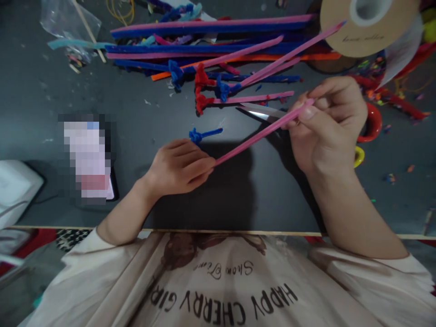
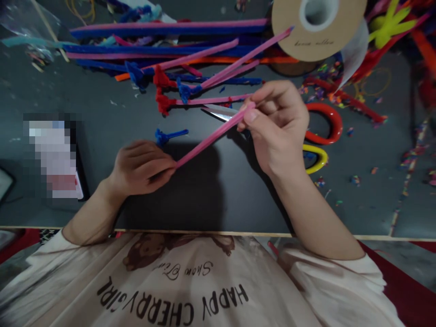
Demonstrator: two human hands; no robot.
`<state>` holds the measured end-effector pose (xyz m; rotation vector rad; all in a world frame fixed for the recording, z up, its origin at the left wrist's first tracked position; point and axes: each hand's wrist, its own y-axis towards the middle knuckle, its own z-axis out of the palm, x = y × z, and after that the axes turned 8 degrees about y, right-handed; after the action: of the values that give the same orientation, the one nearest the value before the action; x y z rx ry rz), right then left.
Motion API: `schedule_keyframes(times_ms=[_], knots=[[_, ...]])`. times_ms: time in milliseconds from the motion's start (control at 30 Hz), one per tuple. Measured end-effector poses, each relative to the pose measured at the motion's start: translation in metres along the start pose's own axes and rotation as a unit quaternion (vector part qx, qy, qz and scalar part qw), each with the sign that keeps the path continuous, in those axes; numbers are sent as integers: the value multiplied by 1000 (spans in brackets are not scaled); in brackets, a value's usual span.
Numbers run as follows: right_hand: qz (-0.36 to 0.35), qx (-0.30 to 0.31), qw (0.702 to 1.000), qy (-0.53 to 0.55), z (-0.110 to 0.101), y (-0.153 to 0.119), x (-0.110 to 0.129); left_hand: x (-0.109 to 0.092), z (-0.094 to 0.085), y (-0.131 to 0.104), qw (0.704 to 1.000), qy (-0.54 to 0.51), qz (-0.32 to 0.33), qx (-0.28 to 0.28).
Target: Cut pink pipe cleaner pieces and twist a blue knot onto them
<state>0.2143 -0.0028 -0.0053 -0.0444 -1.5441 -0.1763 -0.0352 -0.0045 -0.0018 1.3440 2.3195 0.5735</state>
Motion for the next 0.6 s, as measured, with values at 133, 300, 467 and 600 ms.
schedule_keyframes(times_ms=[133,300,467,600], knots=[[31,5,999,37,1,0,4,2,2,0,997,40,-70,-1],[95,37,986,131,12,-9,5,3,-1,-3,980,64,-183,-47],[144,120,969,160,25,-22,3,-20,-11,16,925,-173,-322,101],[181,171,956,155,35,-30,10,-34,-9,28,842,-339,-374,189]])
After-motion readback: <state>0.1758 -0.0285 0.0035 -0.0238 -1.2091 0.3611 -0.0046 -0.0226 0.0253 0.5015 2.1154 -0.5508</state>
